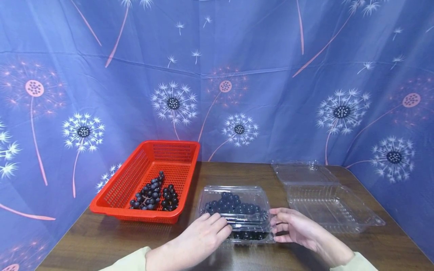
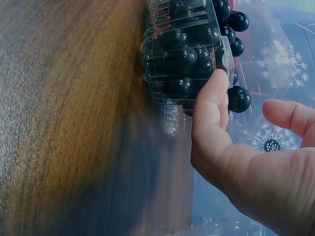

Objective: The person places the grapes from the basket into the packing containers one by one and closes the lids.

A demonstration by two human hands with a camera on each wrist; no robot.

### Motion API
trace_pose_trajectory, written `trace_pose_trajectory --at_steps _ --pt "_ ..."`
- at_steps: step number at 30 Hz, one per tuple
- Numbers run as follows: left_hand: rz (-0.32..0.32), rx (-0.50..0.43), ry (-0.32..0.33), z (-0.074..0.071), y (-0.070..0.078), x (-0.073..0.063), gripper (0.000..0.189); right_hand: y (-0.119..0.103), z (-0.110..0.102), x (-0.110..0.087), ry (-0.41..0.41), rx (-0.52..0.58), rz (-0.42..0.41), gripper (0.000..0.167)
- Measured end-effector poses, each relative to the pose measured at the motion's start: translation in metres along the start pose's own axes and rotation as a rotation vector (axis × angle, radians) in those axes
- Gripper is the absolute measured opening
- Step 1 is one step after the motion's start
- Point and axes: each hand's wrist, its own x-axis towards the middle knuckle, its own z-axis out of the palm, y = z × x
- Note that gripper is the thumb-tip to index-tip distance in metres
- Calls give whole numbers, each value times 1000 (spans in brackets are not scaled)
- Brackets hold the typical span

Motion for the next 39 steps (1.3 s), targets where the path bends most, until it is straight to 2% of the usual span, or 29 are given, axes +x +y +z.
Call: trace_pose_trajectory --at_steps 6,16,27,34,39 --pt "16 -9 -47 1 4 -2 7 -3 2 -1 3 8 24 29" --pt "25 14 -65 2 6 -3 6 -1 6 -1 45 -42 34 43" --pt "7 49 -49 8 3 -6 5 5 6 5 3 -16 -17 40" --pt "-13 50 -23 14 0 -6 9 4 9 10 41 -24 -14 45" --pt "-2 67 -36 16 1 -6 13 5 12 12 52 -11 -18 48"
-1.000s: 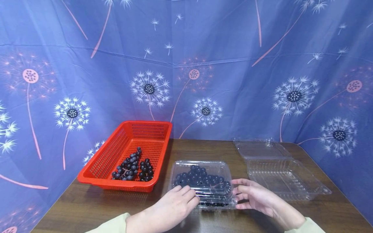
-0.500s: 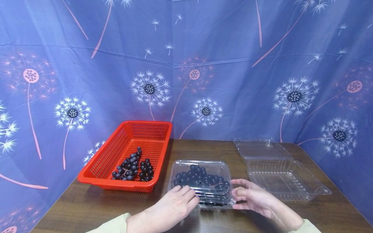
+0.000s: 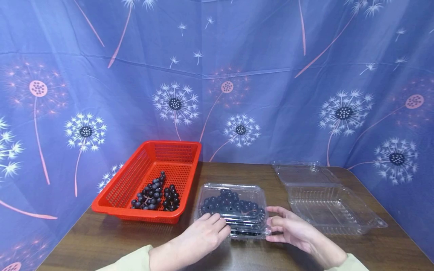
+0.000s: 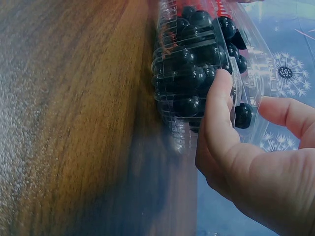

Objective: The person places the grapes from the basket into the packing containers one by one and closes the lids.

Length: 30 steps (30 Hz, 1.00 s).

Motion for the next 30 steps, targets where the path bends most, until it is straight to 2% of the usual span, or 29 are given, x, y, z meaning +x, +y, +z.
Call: trace_pose_trajectory --at_steps 5,12,18,24,30 --pt "2 10 -28 -2 3 0 15 1 2 0 8 4 3 54" --pt "5 13 -22 -3 4 1 17 5 5 0 26 -26 35 71" --pt "21 17 -35 -3 5 2 16 5 6 0 22 -29 33 71" --pt "30 14 -42 -3 7 1 18 4 7 0 29 -46 28 78" --pt "40 7 -57 -4 8 0 16 6 8 1 0 -36 0 77"
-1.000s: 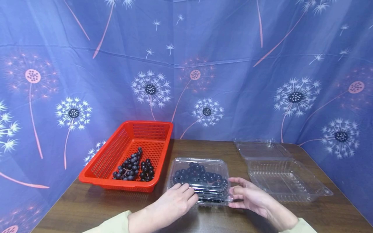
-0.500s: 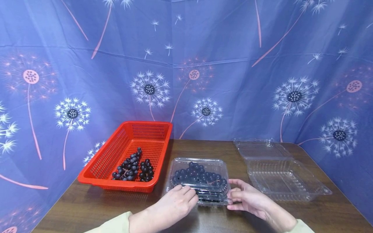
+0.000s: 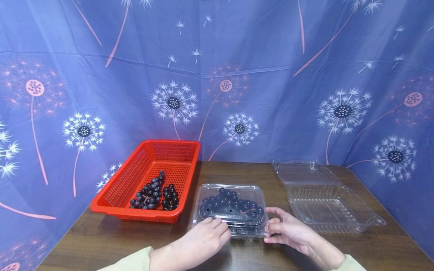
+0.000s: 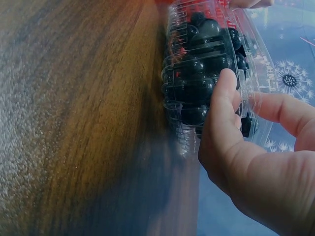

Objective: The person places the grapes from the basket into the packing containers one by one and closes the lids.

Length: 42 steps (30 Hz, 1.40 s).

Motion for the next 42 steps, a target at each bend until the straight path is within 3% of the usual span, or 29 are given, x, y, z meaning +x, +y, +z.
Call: trace_pose_trajectory --at_steps 11,19,30,42 --pt "19 -11 -6 -1 0 -1 8 0 3 -2 59 -54 35 79" --pt "9 -29 -17 -3 0 -3 8 5 6 -3 94 -68 32 63" --pt "-4 -56 -20 -5 -2 -9 17 6 7 -4 93 -53 24 45" --pt "-29 -54 7 -7 -8 -21 14 10 10 -4 86 -12 -6 43"
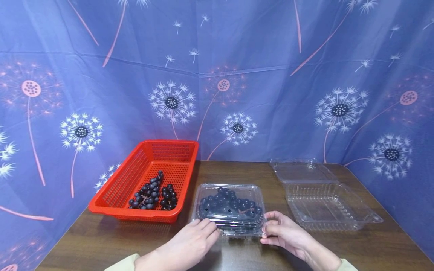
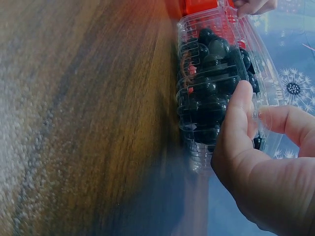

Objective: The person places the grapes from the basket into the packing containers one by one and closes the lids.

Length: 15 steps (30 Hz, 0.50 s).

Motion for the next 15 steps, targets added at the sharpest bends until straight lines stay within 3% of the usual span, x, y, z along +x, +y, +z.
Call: trace_pose_trajectory --at_steps 6,15 --pt "-24 5 38 -3 -7 -10 12 0 0 0 -6 7 -3 44" --pt "-64 36 24 -1 -16 -24 18 0 0 -1 -4 13 2 45"
